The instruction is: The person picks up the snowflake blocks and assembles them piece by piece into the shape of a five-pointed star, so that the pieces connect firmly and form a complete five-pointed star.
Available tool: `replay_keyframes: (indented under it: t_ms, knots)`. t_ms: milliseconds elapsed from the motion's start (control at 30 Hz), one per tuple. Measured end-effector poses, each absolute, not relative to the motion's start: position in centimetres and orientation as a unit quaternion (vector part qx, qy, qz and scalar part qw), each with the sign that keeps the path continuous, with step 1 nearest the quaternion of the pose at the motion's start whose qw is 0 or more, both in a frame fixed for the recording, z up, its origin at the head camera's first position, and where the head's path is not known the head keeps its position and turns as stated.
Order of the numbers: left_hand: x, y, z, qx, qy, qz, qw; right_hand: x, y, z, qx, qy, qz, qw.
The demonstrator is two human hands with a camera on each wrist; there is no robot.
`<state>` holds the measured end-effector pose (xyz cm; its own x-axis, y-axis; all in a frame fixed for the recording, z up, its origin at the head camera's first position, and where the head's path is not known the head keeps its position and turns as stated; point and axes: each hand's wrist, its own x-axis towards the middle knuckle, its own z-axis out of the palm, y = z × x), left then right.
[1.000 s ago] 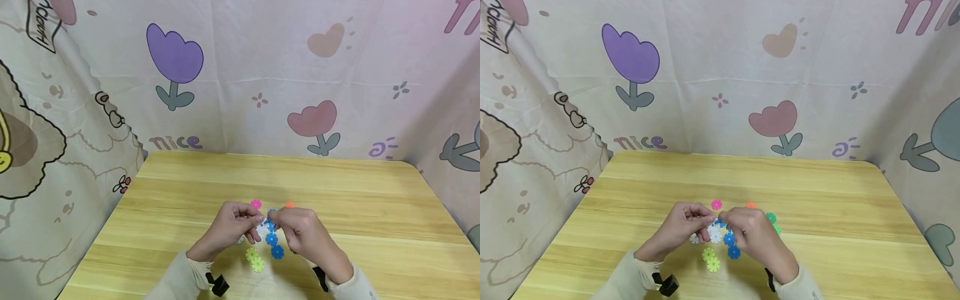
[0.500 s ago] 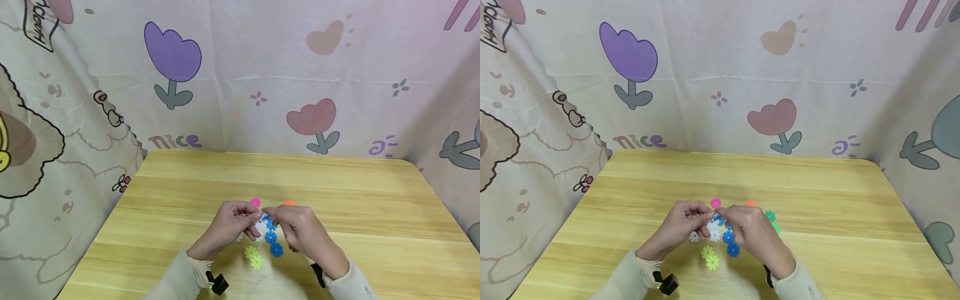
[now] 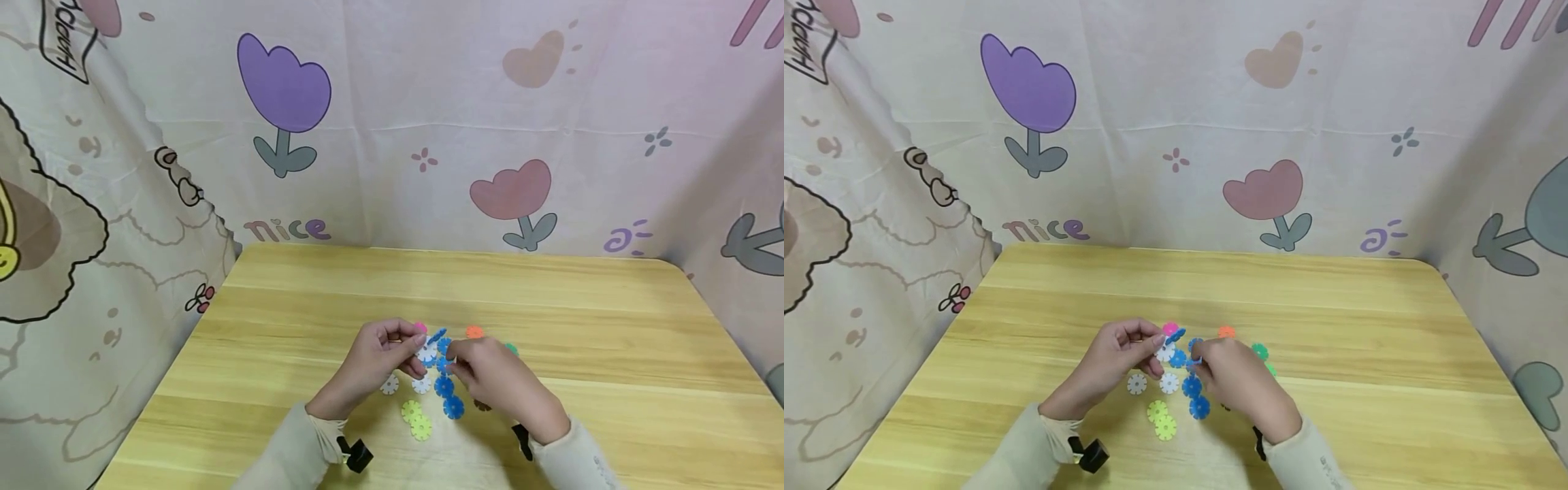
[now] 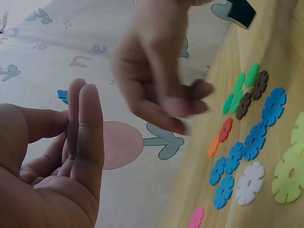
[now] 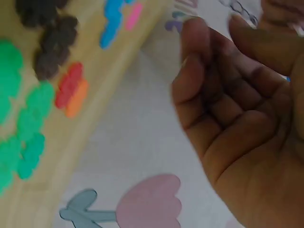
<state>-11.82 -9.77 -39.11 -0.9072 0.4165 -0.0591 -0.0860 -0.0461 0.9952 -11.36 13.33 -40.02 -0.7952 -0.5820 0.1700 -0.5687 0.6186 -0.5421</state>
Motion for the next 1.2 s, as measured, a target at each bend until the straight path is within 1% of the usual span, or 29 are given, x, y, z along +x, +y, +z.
replay_keyframes:
  t_ms: [100,233,700,900,967,1033,1200]
  knots:
    - [-11.8,-9.8,-39.1,0.121,0.66,0.719,0.181,-11.3,12.8,-41.0,-0.308,0.914,-0.26,0.054]
    - [-11.9,-10.0,-39.0,0.124,0.654,0.723,0.184,-11.2,12.2,-42.3,-0.292,0.924,-0.233,0.081]
    - [-12.0,-10.4,-39.0,0.148,0.628,0.74,0.19,-10.9,11.4,-43.4,-0.276,0.93,-0.225,0.091]
    - [-12.0,-10.4,-39.1,0.148,0.619,0.747,0.194,-11.0,11.9,-42.5,-0.31,0.906,-0.269,0.105]
    - [-12.0,-10.4,-39.1,0.147,0.617,0.748,0.196,-11.1,12.2,-41.9,-0.322,0.897,-0.288,0.093]
    - [-12.0,-10.3,-39.1,0.145,0.618,0.747,0.196,-11.1,12.5,-41.0,-0.326,0.888,-0.317,0.065]
    - [-12.0,-10.3,-38.9,0.14,0.627,0.743,0.189,-11.1,13.5,-39.1,-0.336,0.858,-0.386,-0.053]
